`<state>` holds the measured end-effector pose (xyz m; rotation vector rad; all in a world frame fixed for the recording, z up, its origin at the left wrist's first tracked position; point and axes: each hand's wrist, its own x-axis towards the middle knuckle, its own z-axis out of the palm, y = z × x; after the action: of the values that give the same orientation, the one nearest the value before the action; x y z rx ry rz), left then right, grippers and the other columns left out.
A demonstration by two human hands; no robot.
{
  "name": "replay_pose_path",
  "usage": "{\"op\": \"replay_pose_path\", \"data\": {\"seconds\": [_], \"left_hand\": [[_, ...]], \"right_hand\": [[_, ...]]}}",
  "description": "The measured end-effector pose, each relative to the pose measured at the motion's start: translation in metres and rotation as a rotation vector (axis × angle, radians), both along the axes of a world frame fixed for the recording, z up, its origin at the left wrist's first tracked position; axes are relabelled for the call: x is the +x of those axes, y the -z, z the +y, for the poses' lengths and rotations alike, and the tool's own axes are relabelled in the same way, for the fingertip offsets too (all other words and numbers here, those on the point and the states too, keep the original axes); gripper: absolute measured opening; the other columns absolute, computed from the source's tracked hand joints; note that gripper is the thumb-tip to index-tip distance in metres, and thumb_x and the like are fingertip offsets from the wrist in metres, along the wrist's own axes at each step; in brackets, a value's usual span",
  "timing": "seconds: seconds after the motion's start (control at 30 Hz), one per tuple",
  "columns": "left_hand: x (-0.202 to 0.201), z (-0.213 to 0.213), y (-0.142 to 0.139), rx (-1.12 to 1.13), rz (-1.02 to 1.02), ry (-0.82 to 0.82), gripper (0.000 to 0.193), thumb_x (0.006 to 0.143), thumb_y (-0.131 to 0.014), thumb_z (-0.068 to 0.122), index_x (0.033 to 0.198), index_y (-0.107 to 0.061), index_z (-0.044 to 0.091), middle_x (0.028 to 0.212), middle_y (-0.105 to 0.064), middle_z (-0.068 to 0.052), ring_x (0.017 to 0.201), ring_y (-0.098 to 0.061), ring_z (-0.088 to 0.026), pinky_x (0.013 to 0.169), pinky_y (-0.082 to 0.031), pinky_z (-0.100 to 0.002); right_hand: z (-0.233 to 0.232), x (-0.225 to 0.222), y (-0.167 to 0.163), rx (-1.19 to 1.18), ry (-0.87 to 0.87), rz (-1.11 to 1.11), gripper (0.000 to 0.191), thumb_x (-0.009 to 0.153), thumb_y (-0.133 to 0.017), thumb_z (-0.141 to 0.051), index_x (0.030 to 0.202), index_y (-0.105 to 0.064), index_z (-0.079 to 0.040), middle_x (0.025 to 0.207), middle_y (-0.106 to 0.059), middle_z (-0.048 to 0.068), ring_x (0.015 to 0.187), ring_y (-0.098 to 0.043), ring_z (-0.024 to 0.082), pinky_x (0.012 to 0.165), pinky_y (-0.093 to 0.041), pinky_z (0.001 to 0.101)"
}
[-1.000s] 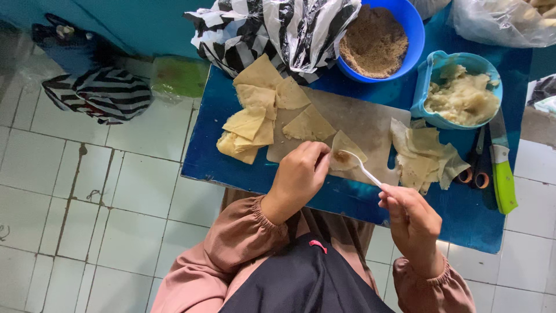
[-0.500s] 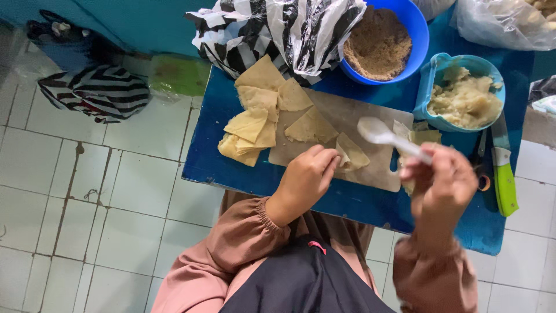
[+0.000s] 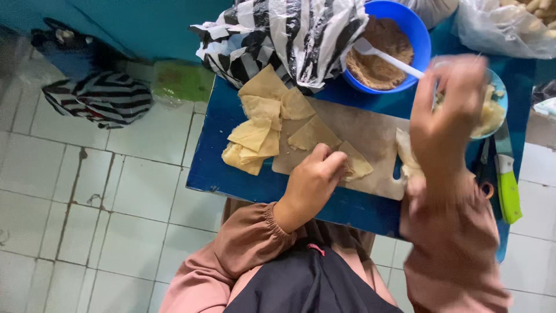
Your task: The person folds triangular pastry wrappers on a cutting board, pinching each closed by hand and setting finished ones aside. They occasionally scoop filling from a bowl with a spoon onto a wrapper before folding it, working through a stack of wrappers one at a time.
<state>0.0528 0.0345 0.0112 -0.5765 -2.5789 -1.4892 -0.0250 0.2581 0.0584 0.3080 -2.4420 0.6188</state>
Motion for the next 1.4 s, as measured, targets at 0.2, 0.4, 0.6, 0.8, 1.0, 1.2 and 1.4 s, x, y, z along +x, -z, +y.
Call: {"op": "replay_pose_path", "data": {"seconds": [0.2, 0.4, 0.6, 0.8, 1.0, 1.2, 1.4], "left_hand": [[-0.002, 0.001, 0.004, -0.019, 0.0, -0.002, 0.012, 0.091, -0.072, 0.013, 0.101, -0.064, 0.01, 0.101, -0.056, -0.012, 0.093, -0.065, -0.034, 0.076, -0.053, -0.044], [-0.006, 0.0, 0.006, -0.065, -0.025, 0.008, 0.013, 0.091, -0.073, 0.014, 0.098, -0.063, 0.009, 0.098, -0.056, -0.013, 0.089, -0.064, -0.035, 0.073, -0.052, -0.045], [-0.009, -0.001, 0.002, -0.059, -0.039, 0.0, 0.026, 0.087, -0.074, 0.011, 0.109, -0.06, 0.011, 0.102, -0.056, -0.012, 0.091, -0.065, -0.036, 0.074, -0.053, -0.045], [-0.011, -0.003, 0.0, -0.041, -0.048, 0.011, 0.041, 0.085, -0.074, 0.006, 0.122, -0.057, 0.013, 0.108, -0.056, -0.012, 0.091, -0.066, -0.036, 0.072, -0.053, -0.045], [-0.011, -0.001, 0.004, -0.03, -0.036, -0.003, 0.029, 0.089, -0.074, 0.009, 0.113, -0.058, 0.014, 0.105, -0.056, -0.01, 0.09, -0.067, -0.035, 0.07, -0.054, -0.044], [-0.012, -0.001, 0.006, -0.04, -0.045, -0.013, 0.03, 0.087, -0.073, 0.009, 0.112, -0.057, 0.013, 0.106, -0.056, -0.01, 0.089, -0.067, -0.035, 0.07, -0.054, -0.045], [-0.011, 0.001, 0.007, -0.008, -0.04, -0.01, 0.025, 0.089, -0.074, 0.013, 0.108, -0.058, 0.013, 0.106, -0.057, -0.01, 0.089, -0.067, -0.034, 0.07, -0.054, -0.044]], "right_hand": [[-0.024, 0.083, 0.019, 0.112, -0.026, -0.532, 0.018, 0.084, -0.077, -0.02, 0.084, -0.066, -0.005, 0.087, -0.065, 0.012, 0.088, -0.061, 0.036, 0.078, -0.046, 0.0477], [-0.022, 0.081, 0.032, -0.468, 0.012, -0.746, 0.007, 0.095, -0.067, -0.007, 0.098, -0.063, -0.002, 0.091, -0.071, 0.01, 0.087, -0.069, 0.02, 0.079, -0.053, 0.0319], [-0.025, 0.079, 0.041, -0.885, -0.149, -0.785, 0.023, 0.092, -0.058, 0.007, 0.114, -0.055, 0.0, 0.103, -0.074, 0.011, 0.1, -0.072, 0.014, 0.087, -0.055, 0.0256], [-0.033, 0.084, 0.047, -0.822, -0.13, -0.637, 0.025, 0.092, -0.069, 0.007, 0.113, -0.057, 0.0, 0.104, -0.068, 0.007, 0.097, -0.067, 0.013, 0.088, -0.055, 0.0263], [-0.051, 0.098, 0.04, -0.404, -0.056, -0.475, 0.034, 0.082, -0.08, 0.0, 0.109, -0.06, 0.0, 0.097, -0.068, 0.009, 0.088, -0.068, 0.02, 0.08, -0.055, 0.0317], [-0.067, 0.101, 0.039, -0.27, 0.016, -0.341, 0.027, 0.09, -0.076, 0.003, 0.112, -0.061, -0.001, 0.102, -0.069, 0.014, 0.095, -0.071, 0.027, 0.084, -0.056, 0.036], [-0.066, 0.105, 0.04, -0.328, 0.036, -0.323, 0.025, 0.091, -0.075, 0.002, 0.112, -0.06, -0.001, 0.101, -0.07, 0.013, 0.093, -0.073, 0.026, 0.084, -0.057, 0.0352]]}}
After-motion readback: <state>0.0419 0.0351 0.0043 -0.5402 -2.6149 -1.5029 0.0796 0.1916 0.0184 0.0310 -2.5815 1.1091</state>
